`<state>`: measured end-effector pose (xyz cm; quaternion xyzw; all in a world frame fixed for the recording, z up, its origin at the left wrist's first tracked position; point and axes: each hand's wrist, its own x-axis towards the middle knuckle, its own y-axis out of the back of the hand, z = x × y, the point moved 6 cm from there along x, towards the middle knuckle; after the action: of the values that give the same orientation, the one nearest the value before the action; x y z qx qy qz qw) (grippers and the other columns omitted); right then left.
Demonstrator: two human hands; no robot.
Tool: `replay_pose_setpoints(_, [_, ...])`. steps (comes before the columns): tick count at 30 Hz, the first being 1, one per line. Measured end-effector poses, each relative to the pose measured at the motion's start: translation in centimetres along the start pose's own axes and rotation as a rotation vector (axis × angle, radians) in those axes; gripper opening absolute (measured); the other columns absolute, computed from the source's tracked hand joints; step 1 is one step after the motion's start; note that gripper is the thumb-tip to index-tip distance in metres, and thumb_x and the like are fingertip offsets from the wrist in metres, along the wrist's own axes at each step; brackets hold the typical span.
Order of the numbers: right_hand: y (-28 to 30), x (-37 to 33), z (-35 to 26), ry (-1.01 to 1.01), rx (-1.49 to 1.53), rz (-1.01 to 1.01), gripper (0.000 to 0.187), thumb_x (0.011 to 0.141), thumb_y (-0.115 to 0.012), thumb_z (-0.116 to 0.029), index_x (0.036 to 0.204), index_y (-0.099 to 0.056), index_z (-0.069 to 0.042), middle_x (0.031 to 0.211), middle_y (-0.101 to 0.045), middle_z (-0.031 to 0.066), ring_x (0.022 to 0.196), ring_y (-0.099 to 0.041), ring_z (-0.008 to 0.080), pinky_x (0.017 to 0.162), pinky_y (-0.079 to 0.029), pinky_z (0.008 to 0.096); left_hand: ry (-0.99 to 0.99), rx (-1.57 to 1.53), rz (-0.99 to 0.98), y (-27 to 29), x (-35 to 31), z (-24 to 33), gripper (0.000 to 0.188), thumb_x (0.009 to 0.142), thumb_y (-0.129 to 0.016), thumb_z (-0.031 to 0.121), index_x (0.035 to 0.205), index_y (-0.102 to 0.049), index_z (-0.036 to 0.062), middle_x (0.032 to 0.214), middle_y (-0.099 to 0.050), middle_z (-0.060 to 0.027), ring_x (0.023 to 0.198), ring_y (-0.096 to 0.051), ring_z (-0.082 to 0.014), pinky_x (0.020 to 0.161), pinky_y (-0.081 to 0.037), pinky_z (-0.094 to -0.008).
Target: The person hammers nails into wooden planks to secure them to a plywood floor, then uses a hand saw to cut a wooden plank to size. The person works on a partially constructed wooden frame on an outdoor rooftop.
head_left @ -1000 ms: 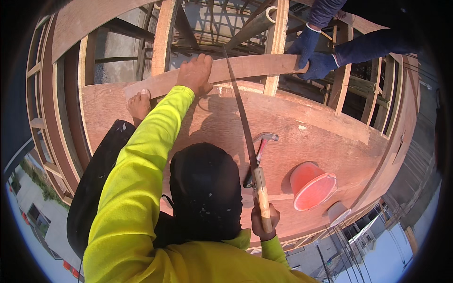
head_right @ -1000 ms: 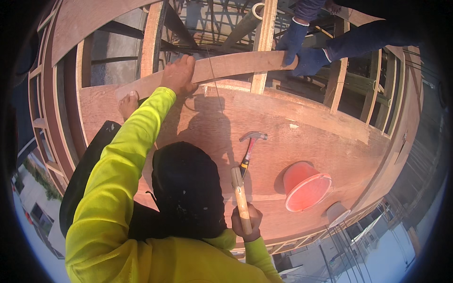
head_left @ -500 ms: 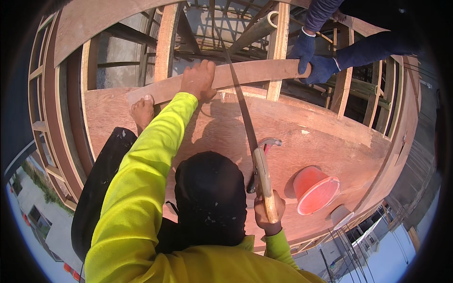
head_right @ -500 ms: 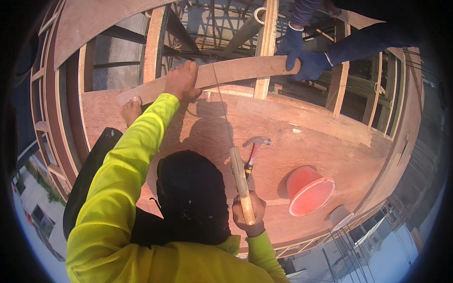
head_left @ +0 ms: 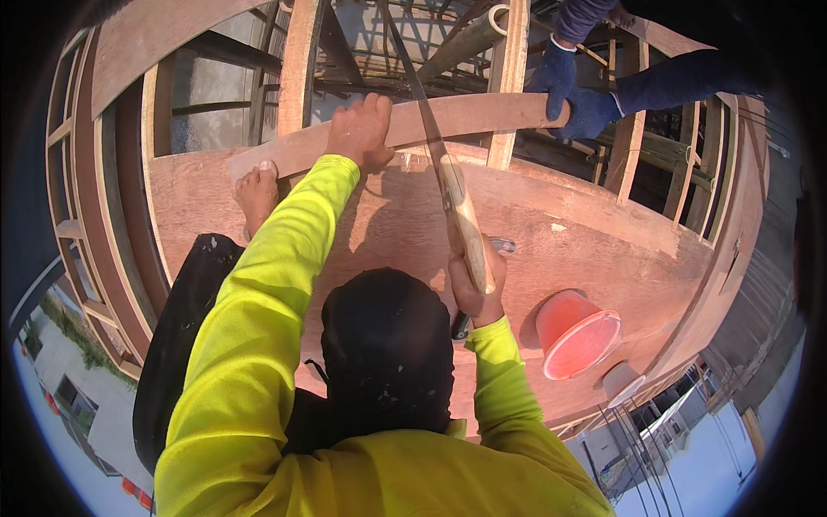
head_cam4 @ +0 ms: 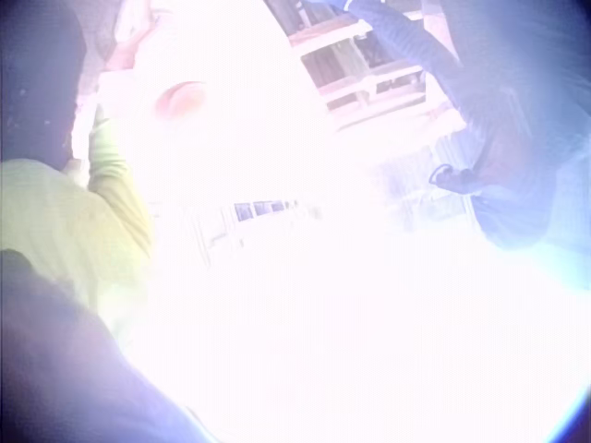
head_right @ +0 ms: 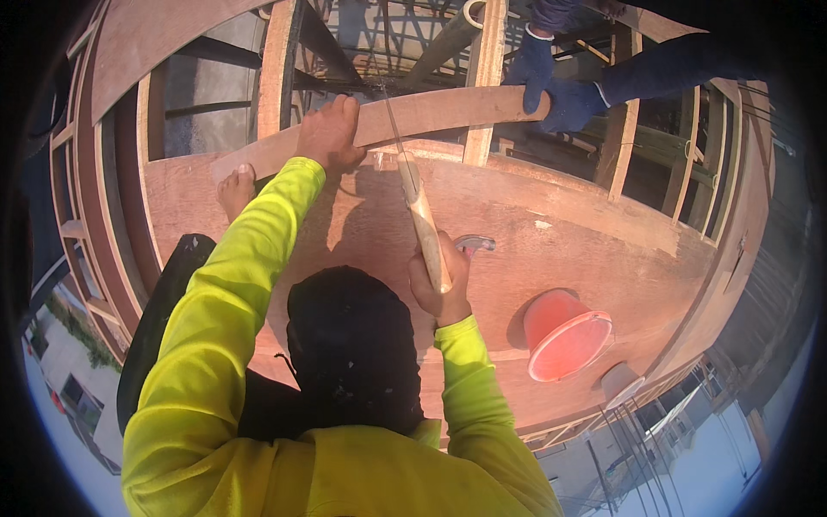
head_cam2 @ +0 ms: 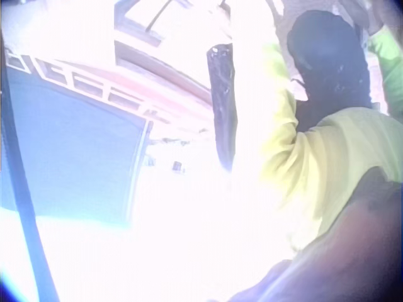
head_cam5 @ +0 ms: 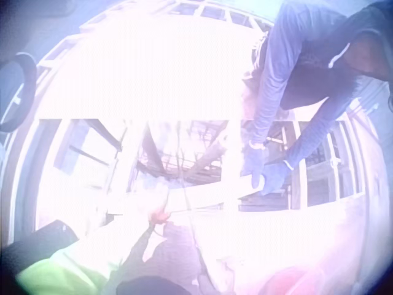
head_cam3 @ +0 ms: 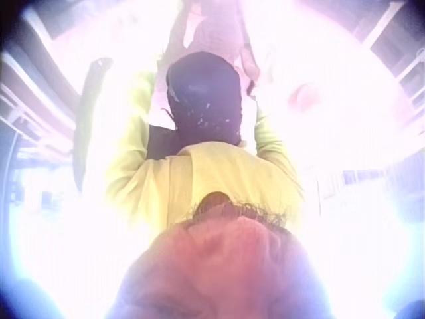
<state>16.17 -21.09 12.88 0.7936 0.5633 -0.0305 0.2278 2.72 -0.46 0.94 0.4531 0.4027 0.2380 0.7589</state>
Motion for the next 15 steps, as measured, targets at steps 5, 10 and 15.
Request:
replay_pose_setpoints(5, [-1.4, 1.9, 0.3, -0.012, 0.009, 0.004, 0.003, 0.088, -0.062, -0.001, 0.090, -0.060, 0.000, 0.069, -0.060, 0.0073, 0.061, -0.057, 0.0135, 0.058, -0.046, 0.0299, -0.031, -0.043, 0.022, -0.2, 0.4, -0.9, 0.062, 0.069, -0.084, 0.030, 0.116, -0.051, 0.0048, 0.115, -0.061, -0.0154, 0.111, -0.065, -0.0362, 0.091, -0.052, -0.0506])
replay_pose_setpoints(10, [5.0, -14.4, -1.3, 0.060, -0.244, 0.019, 0.010, 0.083, -0.061, 0.003, 0.093, -0.064, 0.003, 0.077, -0.069, 0.0128, 0.066, -0.071, 0.0235, 0.065, -0.056, 0.0303, -0.007, 0.033, 0.080, 1.6, 1.3, -0.7, 0.064, 0.067, -0.086, 0.030, 0.115, -0.053, 0.0059, 0.114, -0.062, -0.0142, 0.109, -0.066, -0.0341, 0.089, -0.052, -0.0491])
replay_pose_setpoints(15, [-3.2, 8.5, 0.0, 0.071, 0.049, 0.006, 0.009, 0.087, -0.061, 0.001, 0.096, -0.060, 0.000, 0.077, -0.057, 0.0025, 0.069, -0.053, 0.0103, 0.064, -0.046, 0.0286, -0.014, 0.034, 0.090, 1.1, 2.1, 0.2, 0.059, 0.066, -0.086, 0.028, 0.113, -0.056, 0.0076, 0.112, -0.063, -0.0122, 0.108, -0.067, -0.0318, 0.088, -0.054, -0.0471])
